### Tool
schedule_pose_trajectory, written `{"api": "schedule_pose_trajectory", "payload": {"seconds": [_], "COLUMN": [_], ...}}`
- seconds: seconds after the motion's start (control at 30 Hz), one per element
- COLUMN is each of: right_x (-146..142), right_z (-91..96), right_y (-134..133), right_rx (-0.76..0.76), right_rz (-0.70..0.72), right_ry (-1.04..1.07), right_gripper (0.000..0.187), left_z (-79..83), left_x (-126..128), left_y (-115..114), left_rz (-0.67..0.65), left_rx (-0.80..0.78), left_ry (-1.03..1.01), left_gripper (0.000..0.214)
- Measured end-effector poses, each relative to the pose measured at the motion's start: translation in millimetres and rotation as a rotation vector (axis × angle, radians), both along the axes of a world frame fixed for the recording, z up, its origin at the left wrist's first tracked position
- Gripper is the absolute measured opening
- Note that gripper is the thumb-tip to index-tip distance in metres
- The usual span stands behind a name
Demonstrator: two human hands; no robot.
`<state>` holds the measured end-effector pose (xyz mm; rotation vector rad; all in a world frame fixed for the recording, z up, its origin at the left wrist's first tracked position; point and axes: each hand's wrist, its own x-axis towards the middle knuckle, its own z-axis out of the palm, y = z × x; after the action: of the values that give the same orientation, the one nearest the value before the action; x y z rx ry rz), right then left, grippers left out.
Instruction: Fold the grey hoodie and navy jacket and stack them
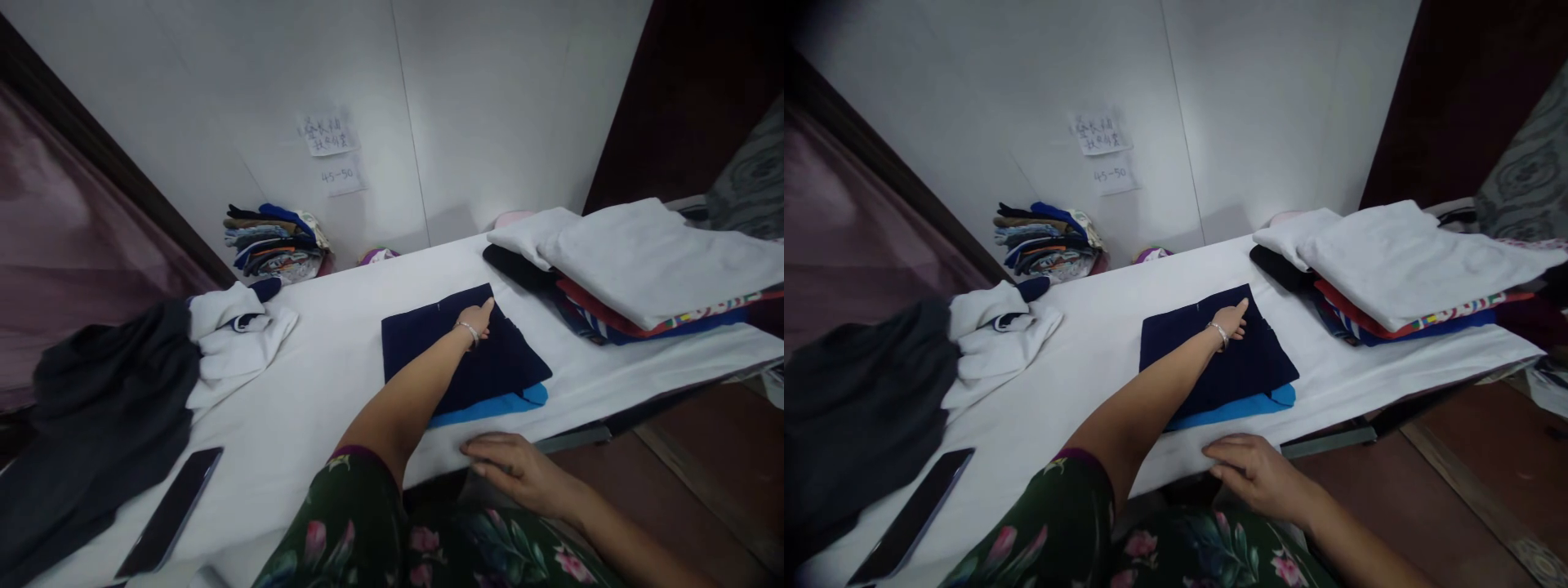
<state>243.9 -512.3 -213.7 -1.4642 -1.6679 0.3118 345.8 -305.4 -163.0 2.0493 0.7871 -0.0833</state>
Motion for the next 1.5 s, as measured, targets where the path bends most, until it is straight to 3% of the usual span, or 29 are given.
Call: {"api": "schedule_pose_trajectory", "payload": {"seconds": [0.1,0.17,0.27,0.33,0.43,0.53,0.63,0.77,0.9,1.0,1.1,1.3,1.4,1.5], "right_x": [10,21,45,63,91,113,126,136,141,144,145,145,144,147], "right_z": [20.4,35.6,52.2,54.0,38.6,7.4,-23.0,-42.5,-44.2,-43.7,-44.3,-38.9,-21.4,3.9], "right_y": [0,9,33,54,78,87,84,78,76,75,74,73,78,100], "right_rx": [0.038,0.111,0.194,0.175,0.025,-0.185,-0.325,-0.265,-0.223,-0.227,-0.248,-0.303,-0.353,-0.265], "right_rz": [-0.022,-0.104,-0.306,-0.41,-0.537,-0.66,-0.688,-0.623,-0.572,-0.569,-0.566,-0.58,-0.625,-0.603], "right_ry": [0.125,0.129,0.016,-0.102,-0.324,-0.505,-0.489,-0.356,-0.241,-0.186,-0.163,-0.17,-0.287,-0.407], "right_gripper": [0.034,0.03,0.031,0.038,0.049,0.055,0.06,0.066,0.069,0.066,0.066,0.067,0.062,0.051], "left_z": [-13.1,-20.2,-25.2,-26.9,-33.3,-46.5,-60.5,-63.3,-43.9,-34.8,-41.3,-57.7,-58.7,-59.7], "left_x": [-24,-42,-72,-93,-121,-139,-143,-139,-140,-148,-156,-156,-154,-153], "left_y": [-8,-15,-25,-27,-25,-23,-27,-33,-12,18,36,34,34,35], "left_rz": [-0.139,-0.3,-0.602,-0.673,-0.58,-0.55,-0.563,-0.557,-0.501,-0.258,-0.107,-0.129,-0.131,-0.125], "left_rx": [0.199,0.388,0.605,0.73,0.856,0.897,0.903,0.855,0.799,0.846,0.873,0.894,0.892,0.904], "left_ry": [-0.222,-0.301,-0.353,-0.355,-0.289,-0.219,-0.198,-0.205,-0.19,-0.081,0.039,0.079,0.087,0.082], "left_gripper": [0.038,0.042,0.045,0.045,0.059,0.071,0.069,0.07,0.062,0.066,0.076,0.08,0.08,0.078]}}
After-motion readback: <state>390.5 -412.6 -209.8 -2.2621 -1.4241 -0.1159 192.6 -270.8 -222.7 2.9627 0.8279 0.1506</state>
